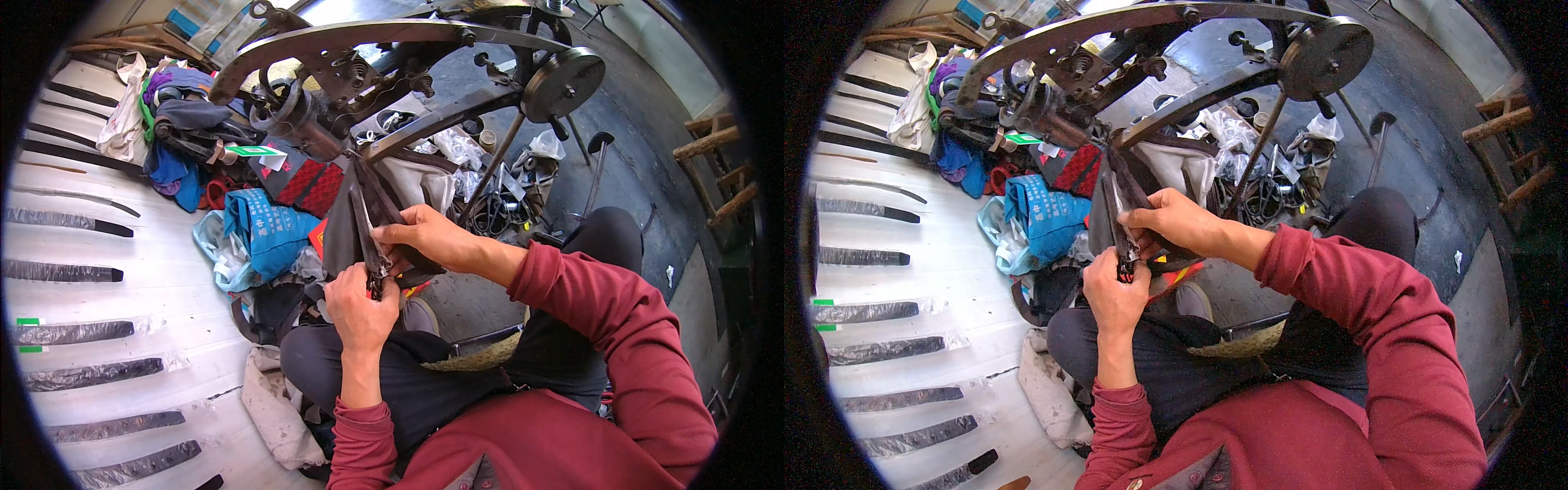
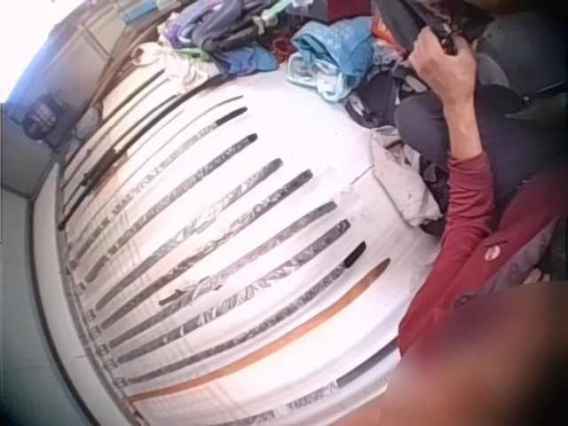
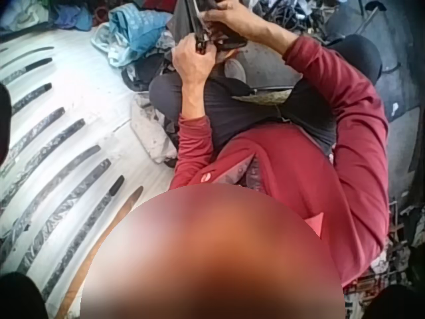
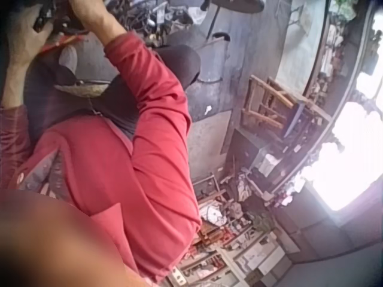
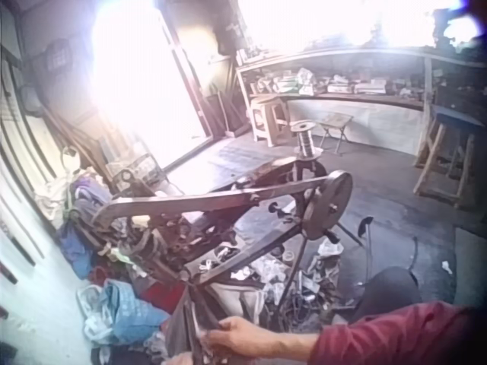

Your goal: The person sits on the floor and uses a manual sewing machine to stitch a dark leather bag. They guide the bag under the needle, rotate the handwheel to advance the stitching, and periodically adjust the bag's position. The person also uses a syringe-like tool to apply a substance to the stitching area.

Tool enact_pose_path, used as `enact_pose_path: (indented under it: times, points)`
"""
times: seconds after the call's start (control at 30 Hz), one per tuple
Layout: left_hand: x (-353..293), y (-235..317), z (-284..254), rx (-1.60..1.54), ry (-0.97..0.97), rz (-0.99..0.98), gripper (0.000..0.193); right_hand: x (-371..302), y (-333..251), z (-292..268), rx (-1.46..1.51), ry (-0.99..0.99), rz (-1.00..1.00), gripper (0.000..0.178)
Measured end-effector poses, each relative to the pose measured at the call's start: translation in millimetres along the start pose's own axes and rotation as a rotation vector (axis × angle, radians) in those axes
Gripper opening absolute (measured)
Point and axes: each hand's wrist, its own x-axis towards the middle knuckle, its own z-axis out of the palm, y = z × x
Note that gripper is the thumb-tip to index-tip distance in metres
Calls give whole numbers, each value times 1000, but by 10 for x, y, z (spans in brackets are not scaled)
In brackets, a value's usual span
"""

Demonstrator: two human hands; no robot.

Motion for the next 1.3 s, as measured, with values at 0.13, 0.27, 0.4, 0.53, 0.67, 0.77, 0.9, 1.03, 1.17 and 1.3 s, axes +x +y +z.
enact_pose_path:
  times: [0.13,0.27,0.4,0.53,0.67,0.77,0.9,1.03,1.17,1.3]
  points:
    - [-11,5,3,-3,0,29,19,29,-35,-5,-91,40,21,23]
    - [-24,-30,-6,-74,-30,7,24,76,-23,6,-72,18,-16,22]
    - [-62,-65,-61,-346,-43,-103,26,78,-9,-19,-46,3,8,19]
    - [-24,-68,-102,-544,160,-122,17,92,14,-32,-73,14,-10,20]
    - [57,1,-50,-485,196,-112,14,123,40,-23,-128,34,-30,20]
    - [114,53,-15,-419,204,-69,15,126,53,-10,-157,66,-52,21]
    - [146,93,-42,-290,190,-50,14,119,66,9,-149,74,-59,22]
    - [167,101,-51,-231,192,-30,9,147,83,7,-162,71,-58,22]
    - [176,64,-11,-202,187,16,6,160,99,-17,-160,56,-65,23]
    - [65,-14,-57,-537,44,-124,7,141,97,-10,-112,78,-58,23]
